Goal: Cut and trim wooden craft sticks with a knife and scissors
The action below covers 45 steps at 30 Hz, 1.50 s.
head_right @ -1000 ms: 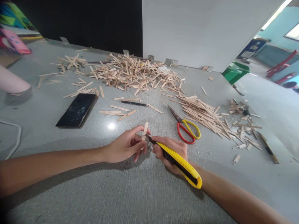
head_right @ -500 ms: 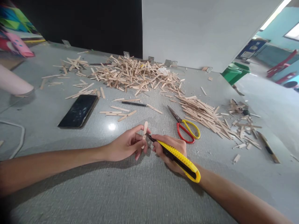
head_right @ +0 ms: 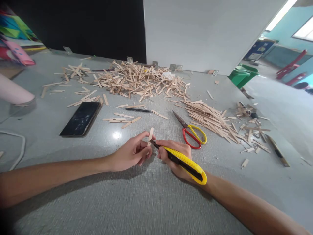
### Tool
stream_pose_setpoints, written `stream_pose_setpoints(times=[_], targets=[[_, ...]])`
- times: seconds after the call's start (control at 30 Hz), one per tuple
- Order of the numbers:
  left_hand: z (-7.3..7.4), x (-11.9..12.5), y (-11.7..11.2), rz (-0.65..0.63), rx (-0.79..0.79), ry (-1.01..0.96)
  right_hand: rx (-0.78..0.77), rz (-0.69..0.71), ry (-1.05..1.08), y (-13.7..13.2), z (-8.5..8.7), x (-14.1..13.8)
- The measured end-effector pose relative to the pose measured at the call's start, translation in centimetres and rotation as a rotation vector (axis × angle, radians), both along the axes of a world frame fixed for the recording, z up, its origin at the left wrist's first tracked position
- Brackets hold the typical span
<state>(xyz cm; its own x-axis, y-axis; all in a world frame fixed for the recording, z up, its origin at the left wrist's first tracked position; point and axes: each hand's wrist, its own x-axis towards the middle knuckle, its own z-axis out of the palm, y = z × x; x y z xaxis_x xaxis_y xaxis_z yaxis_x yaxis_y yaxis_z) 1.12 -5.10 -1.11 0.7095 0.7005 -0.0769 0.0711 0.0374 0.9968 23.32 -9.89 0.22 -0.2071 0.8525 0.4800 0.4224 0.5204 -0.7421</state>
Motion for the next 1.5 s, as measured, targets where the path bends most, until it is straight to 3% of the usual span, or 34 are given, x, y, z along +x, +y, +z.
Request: stream_pose_setpoints(times=[0.27, 0.97, 1.5], targets=[[-0.2, -0.2, 0.3, -0.037, -0.041, -0.039, 0.119, 0.042, -0.069, 0.6, -0.7, 0.6], [0.0, 0.0, 0.0, -0.008, 0.101, 0.093, -0.031, -0.013, -0.026, 0.4, -0.8, -0.2], [0.0, 0.1, -0.3, 0.018, 0.121, 0.09, -0.027, 0.001, 0.04, 0.2, -0.5, -0.8]])
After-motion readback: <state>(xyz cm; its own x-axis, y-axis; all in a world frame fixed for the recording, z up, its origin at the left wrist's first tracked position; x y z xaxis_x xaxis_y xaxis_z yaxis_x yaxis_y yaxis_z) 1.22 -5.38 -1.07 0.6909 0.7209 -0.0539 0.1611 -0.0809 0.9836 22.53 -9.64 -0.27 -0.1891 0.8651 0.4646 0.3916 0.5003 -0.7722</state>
